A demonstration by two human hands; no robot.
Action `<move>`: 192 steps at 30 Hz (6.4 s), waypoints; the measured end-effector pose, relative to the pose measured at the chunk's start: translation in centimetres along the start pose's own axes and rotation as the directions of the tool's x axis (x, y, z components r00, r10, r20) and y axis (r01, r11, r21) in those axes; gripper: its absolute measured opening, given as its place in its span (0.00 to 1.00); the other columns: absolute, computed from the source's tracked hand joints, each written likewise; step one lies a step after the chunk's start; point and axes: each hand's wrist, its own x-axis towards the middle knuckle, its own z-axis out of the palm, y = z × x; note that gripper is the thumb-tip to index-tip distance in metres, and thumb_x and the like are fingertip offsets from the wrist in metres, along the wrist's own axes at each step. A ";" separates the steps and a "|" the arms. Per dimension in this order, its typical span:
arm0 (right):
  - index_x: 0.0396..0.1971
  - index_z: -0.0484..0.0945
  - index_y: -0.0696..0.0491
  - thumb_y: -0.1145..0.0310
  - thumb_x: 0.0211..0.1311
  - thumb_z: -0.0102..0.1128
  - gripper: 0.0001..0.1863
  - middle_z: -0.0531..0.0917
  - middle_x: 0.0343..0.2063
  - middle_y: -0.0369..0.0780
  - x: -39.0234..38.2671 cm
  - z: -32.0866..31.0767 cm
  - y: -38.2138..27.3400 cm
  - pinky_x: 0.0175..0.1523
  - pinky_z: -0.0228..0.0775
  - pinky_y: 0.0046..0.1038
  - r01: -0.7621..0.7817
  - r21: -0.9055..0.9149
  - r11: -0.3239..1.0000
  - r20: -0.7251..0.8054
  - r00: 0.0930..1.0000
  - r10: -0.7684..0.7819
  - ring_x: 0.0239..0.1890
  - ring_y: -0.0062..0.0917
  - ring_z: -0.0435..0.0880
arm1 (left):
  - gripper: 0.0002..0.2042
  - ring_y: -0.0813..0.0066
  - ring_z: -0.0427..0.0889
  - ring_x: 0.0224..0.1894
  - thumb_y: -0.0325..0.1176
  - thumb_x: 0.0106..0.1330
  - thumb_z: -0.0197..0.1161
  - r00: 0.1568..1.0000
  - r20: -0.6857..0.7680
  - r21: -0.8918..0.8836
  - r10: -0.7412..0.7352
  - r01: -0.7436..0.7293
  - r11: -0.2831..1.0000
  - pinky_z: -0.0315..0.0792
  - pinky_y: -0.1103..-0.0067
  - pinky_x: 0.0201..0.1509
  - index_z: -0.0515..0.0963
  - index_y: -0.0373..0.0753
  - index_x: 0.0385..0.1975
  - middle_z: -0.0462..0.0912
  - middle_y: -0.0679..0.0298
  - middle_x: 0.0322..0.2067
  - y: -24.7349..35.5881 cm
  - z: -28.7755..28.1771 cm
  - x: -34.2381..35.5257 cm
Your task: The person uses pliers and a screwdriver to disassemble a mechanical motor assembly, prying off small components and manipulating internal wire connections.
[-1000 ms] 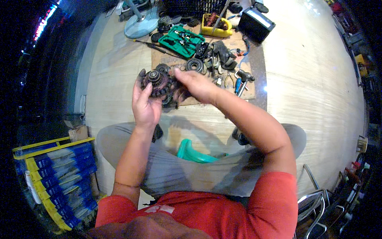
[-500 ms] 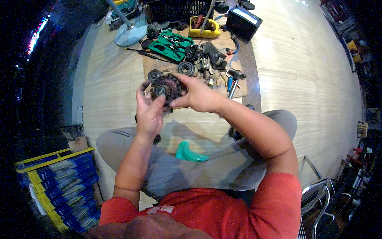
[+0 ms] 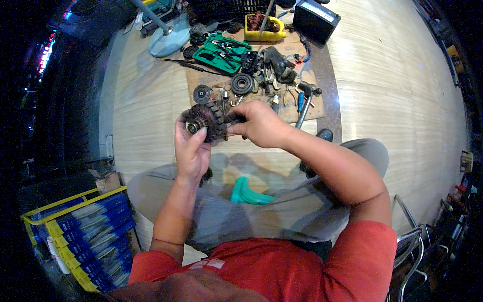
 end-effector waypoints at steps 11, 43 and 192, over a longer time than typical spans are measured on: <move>0.35 0.81 0.55 0.67 0.58 0.63 0.09 0.82 0.28 0.48 -0.6 -2.7 -1.7 0.38 0.72 0.37 0.212 -0.334 0.918 -0.131 0.954 -0.269 0.32 0.44 0.81 | 0.37 0.68 0.75 0.53 0.15 0.49 0.66 0.983 0.128 -0.165 -0.134 0.155 0.974 0.72 0.70 0.59 0.59 0.36 0.62 0.72 0.59 0.52 0.2 -1.7 -0.5; 0.30 0.74 0.60 0.70 0.57 0.59 0.08 0.79 0.26 0.53 -5.3 -1.0 -2.7 0.37 0.70 0.45 0.235 -0.355 0.905 0.129 0.971 -0.202 0.34 0.51 0.78 | 0.11 0.65 0.81 0.42 0.28 0.66 0.57 0.962 -0.270 -0.042 0.045 -0.058 0.997 0.79 0.66 0.48 0.72 0.36 0.47 0.80 0.59 0.41 0.7 -3.8 2.1; 0.32 0.75 0.53 0.62 0.65 0.51 0.10 0.80 0.25 0.49 -1.0 -4.9 6.1 0.36 0.70 0.47 0.122 -0.678 0.725 -0.149 0.943 -0.298 0.31 0.49 0.80 | 0.20 0.44 0.73 0.49 0.42 0.66 0.58 0.962 -0.270 -0.497 -0.041 -0.103 0.862 0.78 0.65 0.48 0.71 0.32 0.50 0.76 0.44 0.46 6.3 -6.3 1.9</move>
